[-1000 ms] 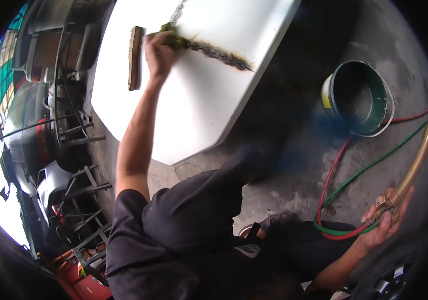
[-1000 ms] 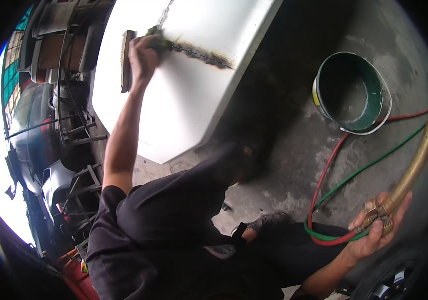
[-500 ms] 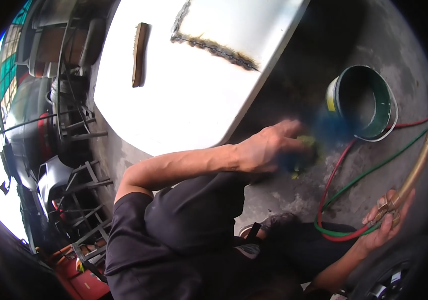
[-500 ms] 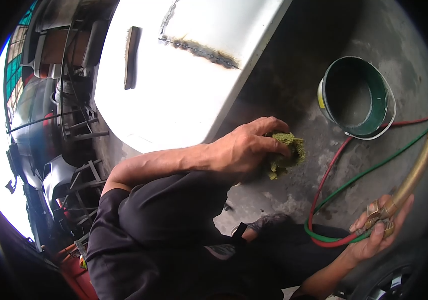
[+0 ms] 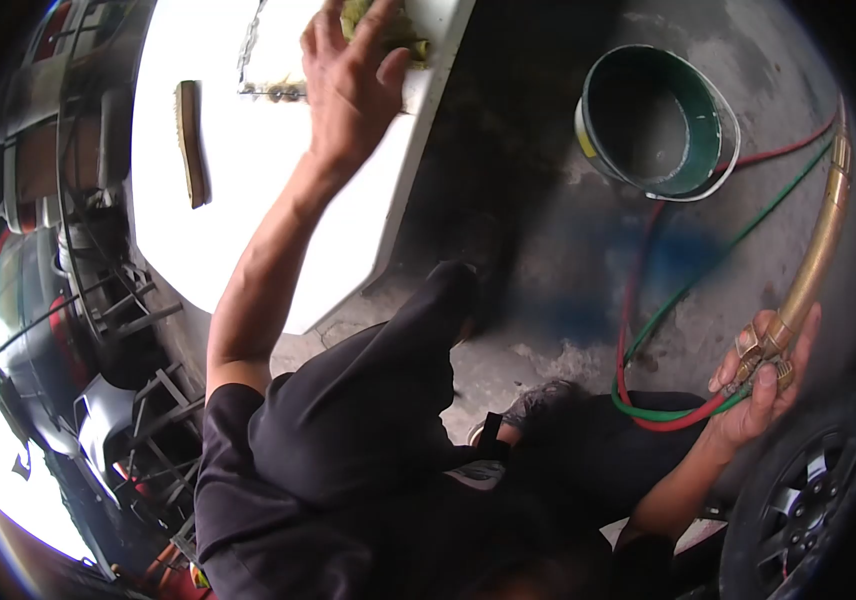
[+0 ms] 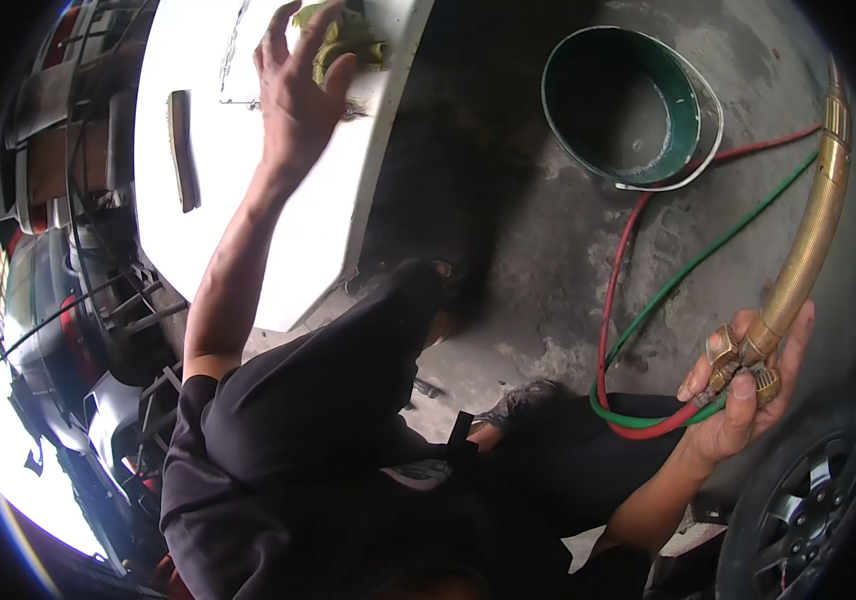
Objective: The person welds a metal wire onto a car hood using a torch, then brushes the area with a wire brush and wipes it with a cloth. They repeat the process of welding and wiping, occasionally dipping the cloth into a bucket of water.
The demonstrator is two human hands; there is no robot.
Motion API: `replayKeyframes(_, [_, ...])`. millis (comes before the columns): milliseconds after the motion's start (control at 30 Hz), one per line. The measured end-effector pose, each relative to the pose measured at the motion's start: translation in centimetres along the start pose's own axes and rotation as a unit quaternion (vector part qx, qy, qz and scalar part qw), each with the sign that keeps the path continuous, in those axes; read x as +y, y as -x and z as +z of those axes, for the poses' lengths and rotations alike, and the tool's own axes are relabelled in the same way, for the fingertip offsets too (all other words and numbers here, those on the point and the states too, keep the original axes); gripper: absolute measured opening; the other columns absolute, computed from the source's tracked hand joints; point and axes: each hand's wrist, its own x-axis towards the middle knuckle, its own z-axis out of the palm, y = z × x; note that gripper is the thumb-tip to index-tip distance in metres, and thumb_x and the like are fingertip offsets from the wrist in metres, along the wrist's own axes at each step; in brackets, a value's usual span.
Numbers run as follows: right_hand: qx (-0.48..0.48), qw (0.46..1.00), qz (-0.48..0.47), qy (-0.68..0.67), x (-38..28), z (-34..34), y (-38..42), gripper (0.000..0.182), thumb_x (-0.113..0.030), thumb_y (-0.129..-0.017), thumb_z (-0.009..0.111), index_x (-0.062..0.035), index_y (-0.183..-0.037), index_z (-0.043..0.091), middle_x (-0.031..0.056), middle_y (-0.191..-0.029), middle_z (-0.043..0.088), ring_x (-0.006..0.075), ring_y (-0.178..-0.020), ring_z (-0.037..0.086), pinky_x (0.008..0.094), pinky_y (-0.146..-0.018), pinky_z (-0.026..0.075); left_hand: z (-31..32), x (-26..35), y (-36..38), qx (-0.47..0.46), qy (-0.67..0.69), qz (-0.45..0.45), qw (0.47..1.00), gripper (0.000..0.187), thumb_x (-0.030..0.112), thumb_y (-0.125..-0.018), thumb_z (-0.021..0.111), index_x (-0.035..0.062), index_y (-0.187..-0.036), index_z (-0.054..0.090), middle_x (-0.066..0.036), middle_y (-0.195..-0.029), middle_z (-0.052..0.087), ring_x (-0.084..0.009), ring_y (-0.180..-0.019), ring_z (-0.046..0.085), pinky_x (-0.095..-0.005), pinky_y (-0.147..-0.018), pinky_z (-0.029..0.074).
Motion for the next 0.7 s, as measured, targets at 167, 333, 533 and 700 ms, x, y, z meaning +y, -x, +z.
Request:
replayKeyframes(167, [0.023, 1.000, -0.001, 0.003, -0.4, 1.0, 0.2, 0.083, -0.017, -0.092, 0.056, 0.0037, -0.164, 0.019, 0.0241, -0.105, 0.059, 0.0147, -0.056, 0.058, 0.0241, -0.040, 0.051, 10.1, 5.8, 8.9, -0.339, 0.083, -0.011, 0.937, 0.047, 0.038, -0.088, 0.078, 0.0052, -0.115, 0.059, -0.022, -0.117, 0.061, -0.0414, -0.105, 0.065, -0.0497, -0.092, 0.055])
replayKeyframes(333, [-0.009, 1.000, -0.008, 0.011, -0.5, 1.9, 1.6, 0.084, -0.016, -0.089, 0.054, 0.0041, -0.163, 0.021, 0.0230, -0.103, 0.058, 0.0147, -0.056, 0.058, 0.0234, -0.040, 0.050, 27.5, 0.7, 18.3, -0.284, -0.107, -0.029, 0.952, 0.052, 0.042, -0.102, 0.060, -0.0004, -0.132, 0.059, -0.029, -0.114, 0.069, -0.0440, -0.084, 0.068, -0.0467, -0.084, 0.058])
replayKeyframes(533, [-0.083, 0.996, 0.013, -0.020, -1.4, 3.2, 2.6, 0.085, -0.017, -0.092, 0.066, -0.0025, -0.165, 0.025, 0.0216, -0.111, 0.056, 0.0168, -0.067, 0.062, 0.0244, -0.045, 0.054, 11.7, 5.0, 12.6, -0.305, 0.216, -0.071, 0.925, 0.026, 0.029, -0.102, 0.061, 0.0025, -0.105, 0.063, -0.023, -0.107, 0.060, -0.0388, -0.084, 0.064, -0.0507, -0.078, 0.054])
replayKeyframes(700, [-0.180, 0.983, -0.012, -0.029, -1.0, 6.1, 2.6, 0.083, -0.021, -0.094, 0.067, -0.0056, -0.165, 0.027, 0.0189, -0.110, 0.054, 0.0160, -0.068, 0.061, 0.0240, -0.045, 0.054, 0.1, 2.6, 13.7, -0.305, 0.337, -0.041, 0.890, 0.033, 0.028, -0.098, 0.072, 0.0032, -0.117, 0.061, -0.014, -0.105, 0.055, -0.0294, -0.087, 0.064, -0.0439, -0.078, 0.054])
